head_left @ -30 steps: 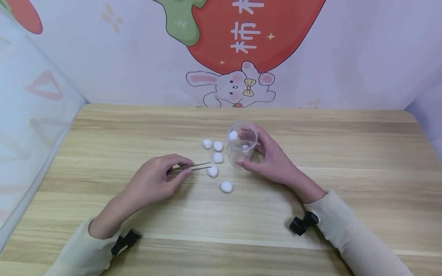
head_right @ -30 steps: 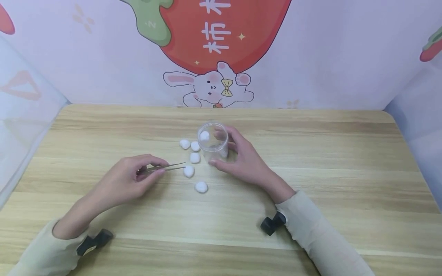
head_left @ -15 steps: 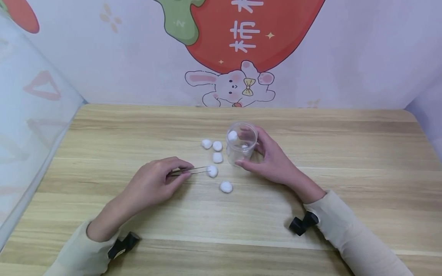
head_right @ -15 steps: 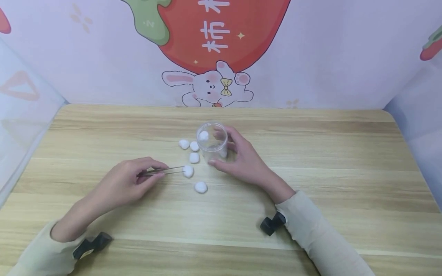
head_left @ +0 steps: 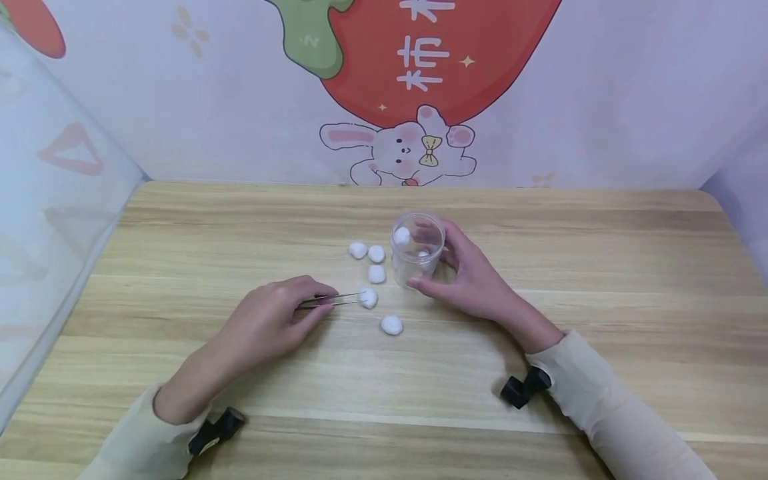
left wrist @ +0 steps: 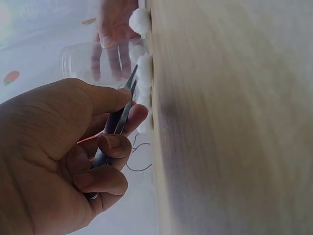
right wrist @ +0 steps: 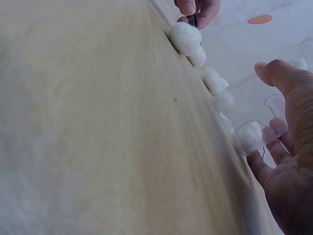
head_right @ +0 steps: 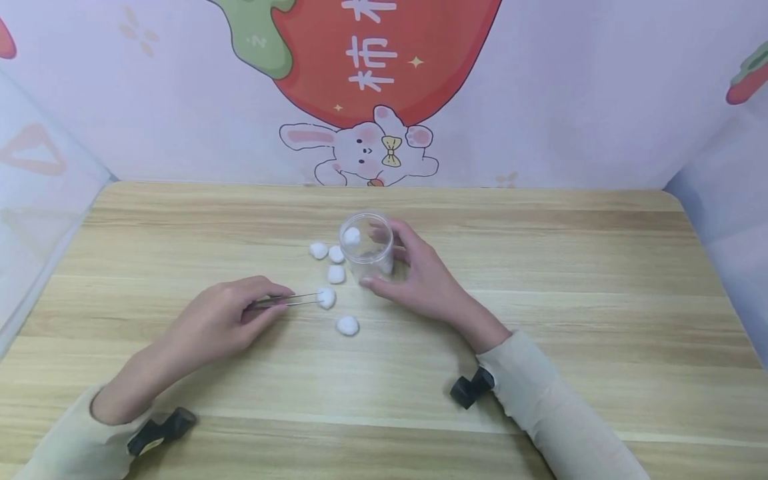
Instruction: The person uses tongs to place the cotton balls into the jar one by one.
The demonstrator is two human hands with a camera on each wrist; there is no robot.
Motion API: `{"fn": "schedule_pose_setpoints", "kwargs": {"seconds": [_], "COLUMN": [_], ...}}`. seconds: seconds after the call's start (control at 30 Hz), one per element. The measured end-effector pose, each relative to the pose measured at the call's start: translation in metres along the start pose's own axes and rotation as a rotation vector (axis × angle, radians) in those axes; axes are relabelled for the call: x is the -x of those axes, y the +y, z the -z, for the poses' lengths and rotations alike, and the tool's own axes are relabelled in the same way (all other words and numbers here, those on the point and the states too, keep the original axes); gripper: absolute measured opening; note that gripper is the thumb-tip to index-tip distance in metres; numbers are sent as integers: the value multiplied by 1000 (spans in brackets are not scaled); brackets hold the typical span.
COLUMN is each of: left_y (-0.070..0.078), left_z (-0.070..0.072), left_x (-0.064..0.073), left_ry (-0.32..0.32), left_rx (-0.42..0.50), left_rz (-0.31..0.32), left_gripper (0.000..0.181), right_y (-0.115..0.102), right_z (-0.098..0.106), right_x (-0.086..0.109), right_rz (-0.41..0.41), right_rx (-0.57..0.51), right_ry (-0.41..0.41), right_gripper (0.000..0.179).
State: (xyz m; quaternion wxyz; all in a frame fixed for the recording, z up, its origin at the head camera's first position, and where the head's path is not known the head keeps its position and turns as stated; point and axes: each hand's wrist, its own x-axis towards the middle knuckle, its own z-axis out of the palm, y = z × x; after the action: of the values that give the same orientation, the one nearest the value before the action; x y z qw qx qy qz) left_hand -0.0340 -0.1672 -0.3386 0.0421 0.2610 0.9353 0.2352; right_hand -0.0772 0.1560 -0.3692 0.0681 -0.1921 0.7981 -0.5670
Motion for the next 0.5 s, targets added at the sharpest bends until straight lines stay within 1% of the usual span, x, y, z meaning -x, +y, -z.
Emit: {"fn": "schedule_pose_setpoints", "kwargs": {"seconds": [0.27,0.5], "left_y": [2,4], "left_z": [-2,-4], "left_x": [0,-1], "left_ry": [3,5], "left_rx": [-19,-29], "left_rz": [-5,8], "left_gripper": [19,18], "right_y": [-1,-1], "right_z": [-1,0], "right_x": [-1,-1], "right_rz": [5,-1], "right_rx": [1,1], "right_ry": [-6,-3], "right_gripper": [82,82]}}
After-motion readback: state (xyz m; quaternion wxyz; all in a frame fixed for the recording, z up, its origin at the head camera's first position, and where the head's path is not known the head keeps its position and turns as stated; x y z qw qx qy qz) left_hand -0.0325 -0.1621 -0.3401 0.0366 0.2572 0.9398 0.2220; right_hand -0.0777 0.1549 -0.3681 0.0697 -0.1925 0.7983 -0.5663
